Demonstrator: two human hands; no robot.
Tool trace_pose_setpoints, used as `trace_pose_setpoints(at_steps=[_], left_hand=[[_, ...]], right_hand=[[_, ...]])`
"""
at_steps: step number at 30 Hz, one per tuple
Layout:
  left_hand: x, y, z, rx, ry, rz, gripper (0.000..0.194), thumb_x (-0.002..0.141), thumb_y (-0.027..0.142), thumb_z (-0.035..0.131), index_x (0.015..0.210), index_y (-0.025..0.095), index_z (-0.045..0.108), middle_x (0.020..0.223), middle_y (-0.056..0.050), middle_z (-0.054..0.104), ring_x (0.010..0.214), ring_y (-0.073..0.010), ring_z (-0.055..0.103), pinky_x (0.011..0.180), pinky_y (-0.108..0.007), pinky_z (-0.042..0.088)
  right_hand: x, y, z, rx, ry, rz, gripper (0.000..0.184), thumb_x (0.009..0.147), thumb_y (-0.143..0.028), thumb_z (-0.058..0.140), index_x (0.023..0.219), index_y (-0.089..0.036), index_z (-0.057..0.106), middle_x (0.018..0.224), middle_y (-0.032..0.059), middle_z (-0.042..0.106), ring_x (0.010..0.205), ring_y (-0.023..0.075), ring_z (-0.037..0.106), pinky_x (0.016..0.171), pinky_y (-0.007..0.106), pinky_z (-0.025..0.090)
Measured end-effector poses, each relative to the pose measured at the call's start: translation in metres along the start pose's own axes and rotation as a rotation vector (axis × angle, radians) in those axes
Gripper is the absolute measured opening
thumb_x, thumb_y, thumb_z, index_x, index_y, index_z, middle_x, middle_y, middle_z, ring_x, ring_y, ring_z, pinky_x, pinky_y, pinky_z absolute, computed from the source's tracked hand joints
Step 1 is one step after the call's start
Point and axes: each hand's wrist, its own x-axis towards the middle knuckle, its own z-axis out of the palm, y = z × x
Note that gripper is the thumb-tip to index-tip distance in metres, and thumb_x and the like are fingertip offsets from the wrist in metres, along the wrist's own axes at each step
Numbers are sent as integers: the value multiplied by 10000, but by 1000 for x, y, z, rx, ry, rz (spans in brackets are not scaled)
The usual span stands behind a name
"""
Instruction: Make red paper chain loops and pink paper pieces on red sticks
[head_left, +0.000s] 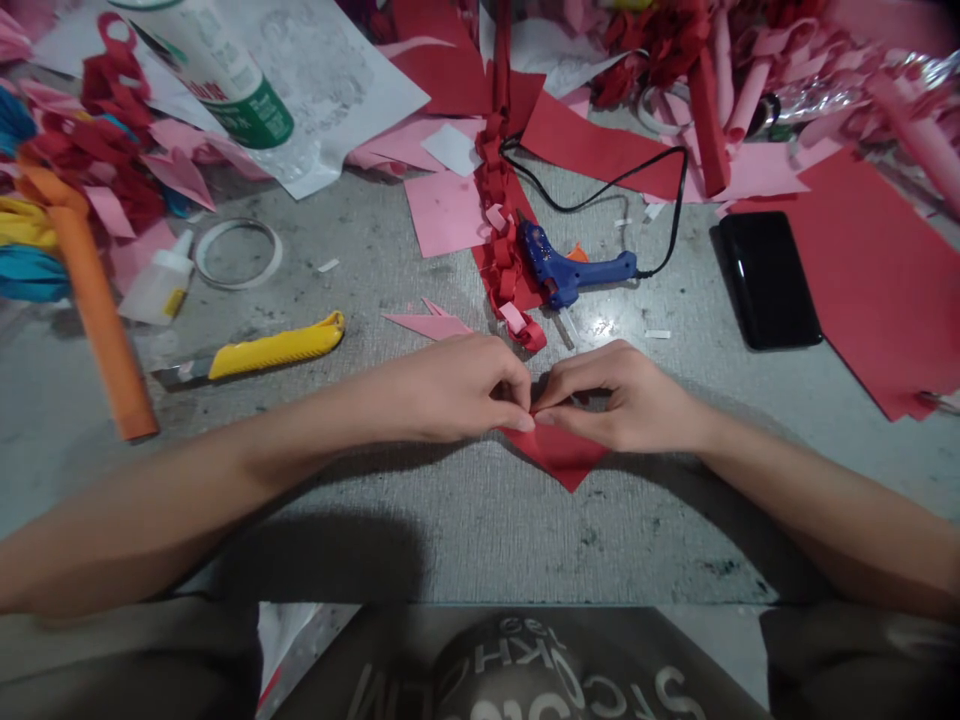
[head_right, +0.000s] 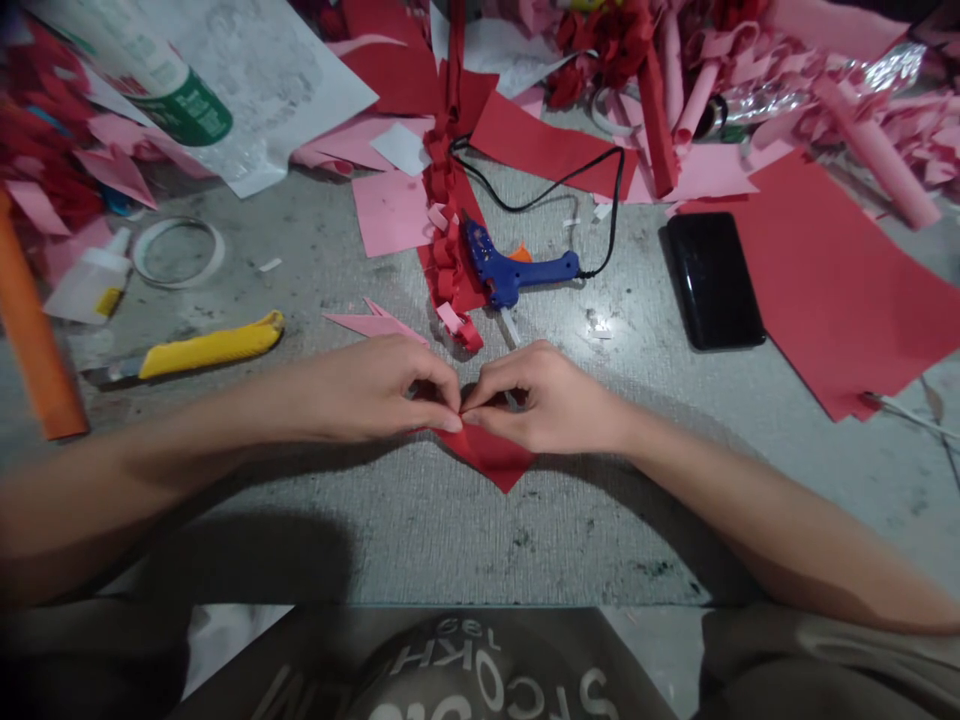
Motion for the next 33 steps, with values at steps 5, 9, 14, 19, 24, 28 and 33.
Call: trace_pose_setpoints(at_steps=[5, 9, 14, 19, 24, 28, 33], left_hand=[[0, 3, 0, -13, 5, -30, 161, 853, 328, 736, 831, 184, 805, 736, 15, 740, 658, -125, 606, 629, -276, 366], [1, 4, 0, -14, 6, -43, 158, 826, 336, 738, 813, 186, 789, 718, 19, 721, 643, -127, 594, 614, -280, 356], [0, 2, 1, -47, 2, -34, 135, 816, 309, 732, 801, 180, 769, 676, 28, 684, 612, -118, 568, 587, -275, 341], [-1, 1, -1, -65, -7, -15, 145, 848, 266, 677, 808, 179, 786, 690, 25, 702, 622, -111, 575, 592, -271, 352], [-2, 5, -4, -42, 39, 6, 180, 874, 252, 652, 784, 164, 781, 692, 17, 686, 647, -113, 574, 623, -270, 366], [-2, 6, -4, -19, 62, 28, 199, 905, 226, 629, 832, 162, 803, 694, 13, 681, 641, -111, 559, 624, -272, 358], [0, 5, -2, -25, 158, 3, 100, 848, 250, 748, 886, 169, 793, 727, 22, 700, 655, -115, 580, 627, -264, 364]], right_hand=[[0, 0, 0, -3, 2, -10, 135, 973, -198, 698, 932, -186, 826, 877, 30, 830, 743, 129, 745, 710, 259, 528], [0, -1, 0, 15, 1, -8, 129, 973, -205, 704, 919, -193, 820, 869, 25, 827, 744, 129, 745, 709, 257, 532], [0, -2, 1, 8, 4, 5, 132, 977, -212, 701, 916, -203, 818, 873, 21, 826, 748, 130, 744, 714, 260, 535], [0, 1, 0, -10, 23, -2, 129, 975, -202, 700, 921, -190, 817, 863, 15, 816, 732, 122, 724, 707, 260, 522], [1, 1, 0, 8, 65, 49, 128, 972, -193, 685, 922, -186, 803, 832, -1, 792, 714, 113, 688, 686, 253, 501], [1, 2, 1, 13, 79, 81, 158, 991, -217, 664, 900, -170, 785, 810, 0, 768, 703, 109, 650, 673, 250, 484], [1, 1, 1, -15, 134, 107, 384, 1020, -244, 640, 647, -156, 614, 595, -50, 505, 576, 65, 412, 555, 245, 334]])
